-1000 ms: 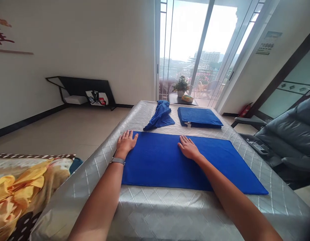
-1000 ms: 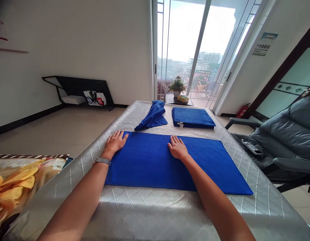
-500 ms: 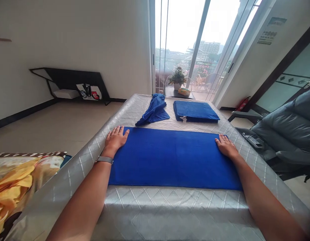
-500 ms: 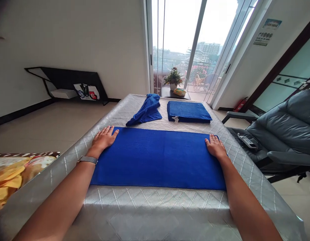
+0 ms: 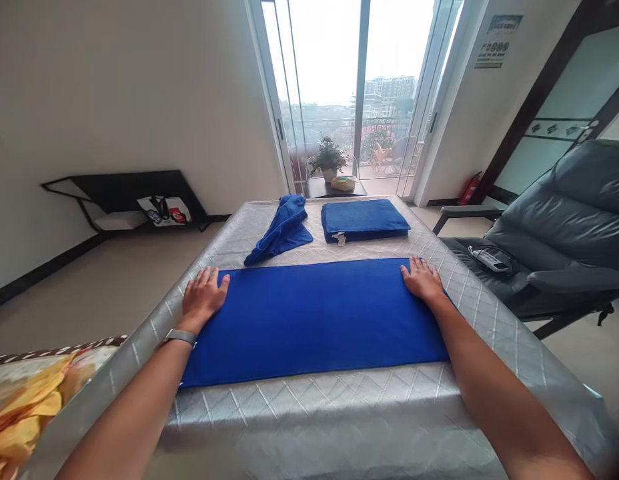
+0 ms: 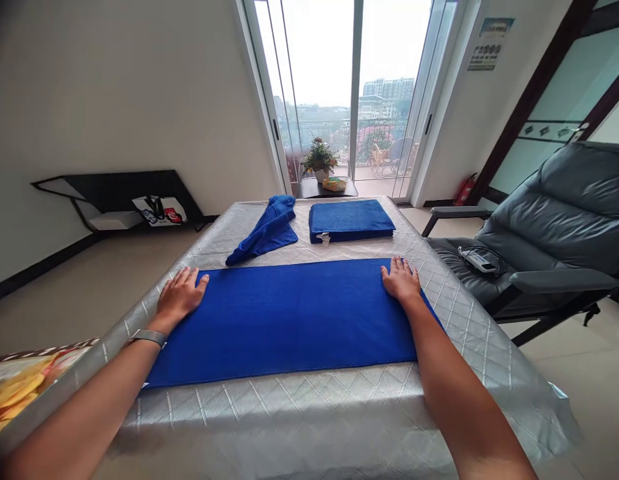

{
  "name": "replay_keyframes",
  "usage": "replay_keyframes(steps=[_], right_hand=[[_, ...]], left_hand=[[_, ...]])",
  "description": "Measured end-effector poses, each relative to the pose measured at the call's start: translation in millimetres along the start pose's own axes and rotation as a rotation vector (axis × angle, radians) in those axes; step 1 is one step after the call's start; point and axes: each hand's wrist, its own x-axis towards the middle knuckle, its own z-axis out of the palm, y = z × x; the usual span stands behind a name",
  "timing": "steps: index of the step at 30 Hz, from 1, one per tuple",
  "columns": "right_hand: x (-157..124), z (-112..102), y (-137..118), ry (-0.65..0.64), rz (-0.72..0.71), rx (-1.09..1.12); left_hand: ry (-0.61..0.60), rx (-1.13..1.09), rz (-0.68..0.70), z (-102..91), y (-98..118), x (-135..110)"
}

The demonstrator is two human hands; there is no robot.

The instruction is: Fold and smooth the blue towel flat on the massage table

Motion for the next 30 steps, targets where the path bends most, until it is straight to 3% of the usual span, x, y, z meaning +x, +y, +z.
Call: replay_keyframes(steps=[2,4,9,12,14,16,20,28,30], right_hand=[[-1,0,-1,0.009,-0.001,0.013],[-1,1,-2,0.016,0.000,0.026],[-1,3,-1,0.033,-0.001,0.047],[0,4,0,0.035,-0.001,0.048],[1,5,0,0.028,-0.003,0.047],[2,5,1,0.027,-0.008,0.044],[3,6,1,0.029,-0.009,0.040],[2,3,2,0.019,-0.006,0.028],[3,4,3,0.024,-0.007,0.019]], left_hand=[[0.100,0.035,0.060,-7.6,11,-6],[0.123,0.024,0.149,-13.6,33,-13],[-0.077,-0.131,0.549,-12.8,133,-34],[-0.122,-0.221,0.675,-1.2,190,-45],[-0.185,-0.227,0.689,7.4,211,-49],[-0.245,-0.204,0.684,13.8,216,-49],[-0.274,-0.148,0.624,16.3,183,-39],[-0.241,-0.023,0.172,7.1,31,0],[-0.227,-0.008,0.081,6.6,2,6]])
